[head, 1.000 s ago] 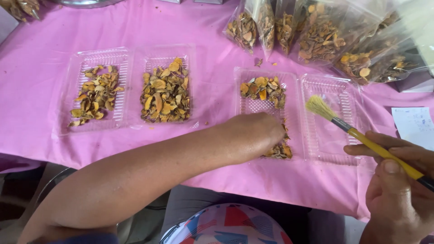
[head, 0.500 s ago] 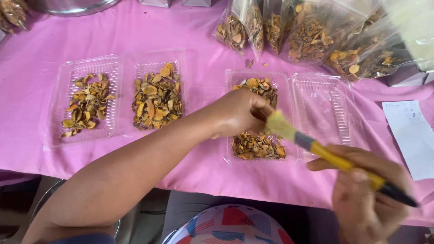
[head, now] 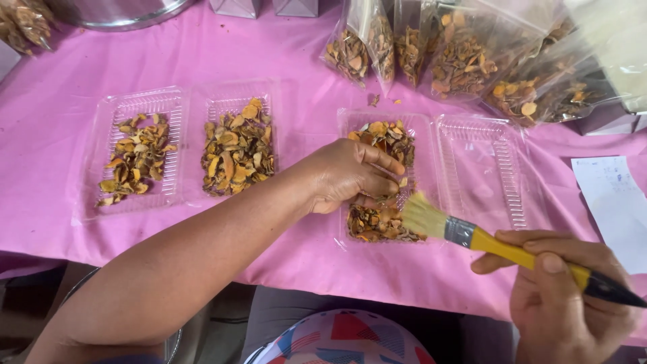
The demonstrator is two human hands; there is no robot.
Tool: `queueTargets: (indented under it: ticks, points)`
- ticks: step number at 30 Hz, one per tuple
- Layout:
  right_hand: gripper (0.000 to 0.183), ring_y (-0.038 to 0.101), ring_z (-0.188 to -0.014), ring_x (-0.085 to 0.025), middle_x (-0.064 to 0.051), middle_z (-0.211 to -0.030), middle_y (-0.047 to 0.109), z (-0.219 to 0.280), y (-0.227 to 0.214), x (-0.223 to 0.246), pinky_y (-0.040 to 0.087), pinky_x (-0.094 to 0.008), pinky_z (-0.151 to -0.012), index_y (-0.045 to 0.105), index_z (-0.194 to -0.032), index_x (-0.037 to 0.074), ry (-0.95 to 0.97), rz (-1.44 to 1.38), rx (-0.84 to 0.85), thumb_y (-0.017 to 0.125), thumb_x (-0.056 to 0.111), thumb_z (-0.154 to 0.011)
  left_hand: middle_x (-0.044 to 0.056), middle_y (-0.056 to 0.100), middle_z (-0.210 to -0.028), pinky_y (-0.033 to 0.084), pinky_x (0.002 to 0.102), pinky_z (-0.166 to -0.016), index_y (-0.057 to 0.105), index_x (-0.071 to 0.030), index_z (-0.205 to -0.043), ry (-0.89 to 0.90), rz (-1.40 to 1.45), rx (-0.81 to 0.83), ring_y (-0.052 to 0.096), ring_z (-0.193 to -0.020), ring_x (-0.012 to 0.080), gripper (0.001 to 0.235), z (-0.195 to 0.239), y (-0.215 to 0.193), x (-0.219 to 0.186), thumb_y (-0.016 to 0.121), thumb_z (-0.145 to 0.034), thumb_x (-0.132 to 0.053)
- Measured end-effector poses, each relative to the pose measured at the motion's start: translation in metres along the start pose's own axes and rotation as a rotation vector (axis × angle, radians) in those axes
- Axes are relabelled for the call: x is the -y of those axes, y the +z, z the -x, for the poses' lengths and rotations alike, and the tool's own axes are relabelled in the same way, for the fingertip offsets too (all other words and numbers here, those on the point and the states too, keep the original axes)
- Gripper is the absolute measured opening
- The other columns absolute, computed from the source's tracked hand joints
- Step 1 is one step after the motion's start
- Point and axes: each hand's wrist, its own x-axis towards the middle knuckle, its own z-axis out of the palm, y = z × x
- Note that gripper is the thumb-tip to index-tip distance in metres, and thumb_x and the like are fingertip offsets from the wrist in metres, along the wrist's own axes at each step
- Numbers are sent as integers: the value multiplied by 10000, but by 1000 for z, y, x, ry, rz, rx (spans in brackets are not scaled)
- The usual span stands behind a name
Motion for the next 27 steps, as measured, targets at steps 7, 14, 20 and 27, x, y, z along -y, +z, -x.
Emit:
queueTargets:
  ticks: [7, 14, 20, 27]
  points:
    - [196, 699, -823, -422, -331, -1001, 537, -10, -8, -10, 611, -412, -668, 394, -1083, -137, -180, 126, -11, 342, 16, -1194, 143, 726, -924, 665, 422, -771, 714, 27, -1074, -2, 129, 28, 729, -831, 253, 307, -4, 6, 3, 782, -780, 81]
    - [177, 721, -598, -408, -293, -1011, 668, -11, -8, -14, 553, -348, -472, 504, -917, -71, 39, -97, 50, 478, 64, -1029, 174, 743, -935, 659, 386, -741, 706, 37, -1134, 27, 104, -78, 731, -813, 249, 346, -2, 5, 4, 763, -799, 104]
    - [263, 791, -686, -418, -296, -1058, 684, -34, 5, -7, 725, -419, -581, 532, -988, -75, -117, -112, 74, 480, 180, -1026, 190, 712, -978, 576, 308, -563, 704, 35, -1045, 28, 86, -110, 690, -721, 255, 316, 23, 18, -24, 700, -795, 228]
    - [184, 729, -728, -444, -309, -1083, 662, -41, -15, -31, 679, -425, -643, 520, -1024, -87, -23, -255, -109, 474, 86, -1067, 210, 735, -1022, 630, 301, -568, 692, 53, -1211, 136, -73, -174, 712, -695, 241, 381, 31, 14, -50, 706, -841, 145]
